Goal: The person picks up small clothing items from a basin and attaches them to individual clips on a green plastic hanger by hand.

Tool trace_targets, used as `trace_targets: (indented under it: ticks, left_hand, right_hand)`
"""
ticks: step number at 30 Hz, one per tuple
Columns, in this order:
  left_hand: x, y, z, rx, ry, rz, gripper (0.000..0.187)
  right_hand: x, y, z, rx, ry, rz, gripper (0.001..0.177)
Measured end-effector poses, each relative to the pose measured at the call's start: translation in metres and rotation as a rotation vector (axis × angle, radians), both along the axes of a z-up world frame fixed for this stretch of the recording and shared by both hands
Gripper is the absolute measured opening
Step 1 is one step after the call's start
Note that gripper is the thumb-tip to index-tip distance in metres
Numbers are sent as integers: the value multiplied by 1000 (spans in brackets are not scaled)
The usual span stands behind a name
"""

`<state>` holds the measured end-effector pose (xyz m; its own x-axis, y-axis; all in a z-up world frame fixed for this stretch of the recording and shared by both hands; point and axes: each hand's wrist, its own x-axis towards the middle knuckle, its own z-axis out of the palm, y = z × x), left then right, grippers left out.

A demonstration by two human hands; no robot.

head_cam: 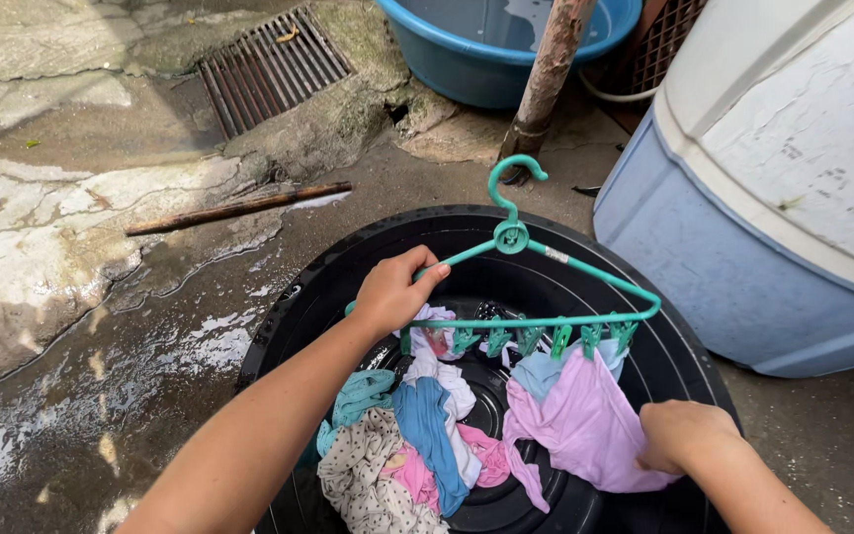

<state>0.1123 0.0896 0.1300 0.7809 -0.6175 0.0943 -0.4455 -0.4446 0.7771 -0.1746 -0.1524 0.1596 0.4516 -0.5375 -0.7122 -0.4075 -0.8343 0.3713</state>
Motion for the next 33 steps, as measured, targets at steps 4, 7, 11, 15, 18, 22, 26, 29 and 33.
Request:
trace_targets:
  ticks: [4, 7, 11, 15, 18, 22, 26, 29, 33]
  left_hand:
    - [21, -22, -29, -73, -414, -13, 29]
    - [19, -18, -35, -347, -955, 135, 33]
    - [-15, 16, -55, 163, -186, -286, 17]
    - [-46, 72, -92, 938, 93, -560, 29]
    - [-52, 105, -132, 880, 2, -453, 62]
    - [-64, 118, -159, 810, 277, -475, 69]
    - [-74, 123, -142, 816, 416, -471, 47]
    - [-79, 127, -140, 830, 423, -421, 54]
    - [-93, 129, -154, 709, 489, -75, 60]
  right_hand:
    - [0, 27, -23, -64, -574, 117, 51]
    - [2, 47, -43, 182, -769, 101, 70]
    - [-5, 75, -69, 488, -688, -40, 65]
    - [-5, 91, -91, 572, -535, -83, 59]
    - [2, 104, -112, 714, -721, 94, 54]
    - [9, 129, -126, 911, -637, 29, 48]
    - [11, 145, -122, 992, -537, 31, 48]
    - [10, 146, -120, 1001, -513, 16, 47]
    - [11, 145, -121, 1016, -526, -29, 47]
